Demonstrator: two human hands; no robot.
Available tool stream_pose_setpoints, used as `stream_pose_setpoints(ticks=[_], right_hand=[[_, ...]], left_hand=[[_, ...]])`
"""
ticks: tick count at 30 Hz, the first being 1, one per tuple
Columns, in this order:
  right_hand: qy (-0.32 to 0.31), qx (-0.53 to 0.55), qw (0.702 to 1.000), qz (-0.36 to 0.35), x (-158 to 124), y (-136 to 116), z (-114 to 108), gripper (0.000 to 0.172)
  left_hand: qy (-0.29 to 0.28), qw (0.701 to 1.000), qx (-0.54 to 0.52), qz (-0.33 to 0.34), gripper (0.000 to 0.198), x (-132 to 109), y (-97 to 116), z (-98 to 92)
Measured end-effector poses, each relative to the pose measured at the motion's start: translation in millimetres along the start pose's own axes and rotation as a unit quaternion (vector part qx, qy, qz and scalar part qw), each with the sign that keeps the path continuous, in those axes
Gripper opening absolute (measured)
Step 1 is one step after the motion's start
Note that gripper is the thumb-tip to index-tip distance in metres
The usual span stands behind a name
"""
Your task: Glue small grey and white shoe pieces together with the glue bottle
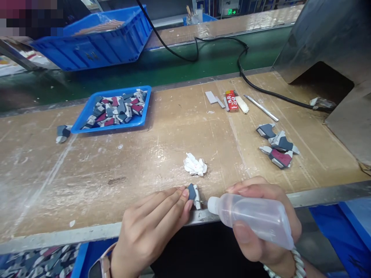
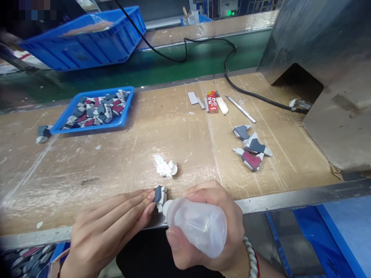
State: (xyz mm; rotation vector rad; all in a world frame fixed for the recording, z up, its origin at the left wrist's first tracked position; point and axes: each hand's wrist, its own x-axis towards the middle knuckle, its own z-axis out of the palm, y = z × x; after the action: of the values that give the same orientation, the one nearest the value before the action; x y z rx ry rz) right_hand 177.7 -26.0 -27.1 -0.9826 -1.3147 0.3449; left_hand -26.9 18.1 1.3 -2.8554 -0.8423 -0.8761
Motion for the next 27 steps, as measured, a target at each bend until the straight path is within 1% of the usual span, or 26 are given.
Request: stream_pose_setpoints(ticks=[3,7,13,18,20,27], right_hand=[[-0.011,0.010,1.000,0.001,-0.9,0.9,0.6,0.039],[-0.013,0.013,1.000,0.001,1.0,-0.1,2.2,0.037],[-0.043,0.017,0.999,-0.006,2.0,-0.8,-0.6,0.036],[-0.063,0.024,0.998,0.005,-2.7,2.5,-4.2,0.043],[-0.061,0.034,0.998,0.009,-4.0,3.3,-4.1,0.045],[-0.055,0.035,0.998,0.008,-5.2,4.4,-1.6,0.044]], left_hand=[[0.006,1.000,-0.025,-0.012,0.004,-1.7,0.2,1.5],[0.013,0.998,-0.045,-0.030,0.003,-5.7,0.5,1.2],[0.010,0.994,-0.087,-0.067,0.005,-7.4,-2.4,3.8],[0.019,0.987,-0.124,-0.098,0.009,-5.2,-2.5,5.7],[0.014,0.986,-0.131,-0.106,0.011,-5.6,-2.5,5.5],[0.027,0.985,-0.132,-0.109,0.012,-7.5,-3.2,5.3]])
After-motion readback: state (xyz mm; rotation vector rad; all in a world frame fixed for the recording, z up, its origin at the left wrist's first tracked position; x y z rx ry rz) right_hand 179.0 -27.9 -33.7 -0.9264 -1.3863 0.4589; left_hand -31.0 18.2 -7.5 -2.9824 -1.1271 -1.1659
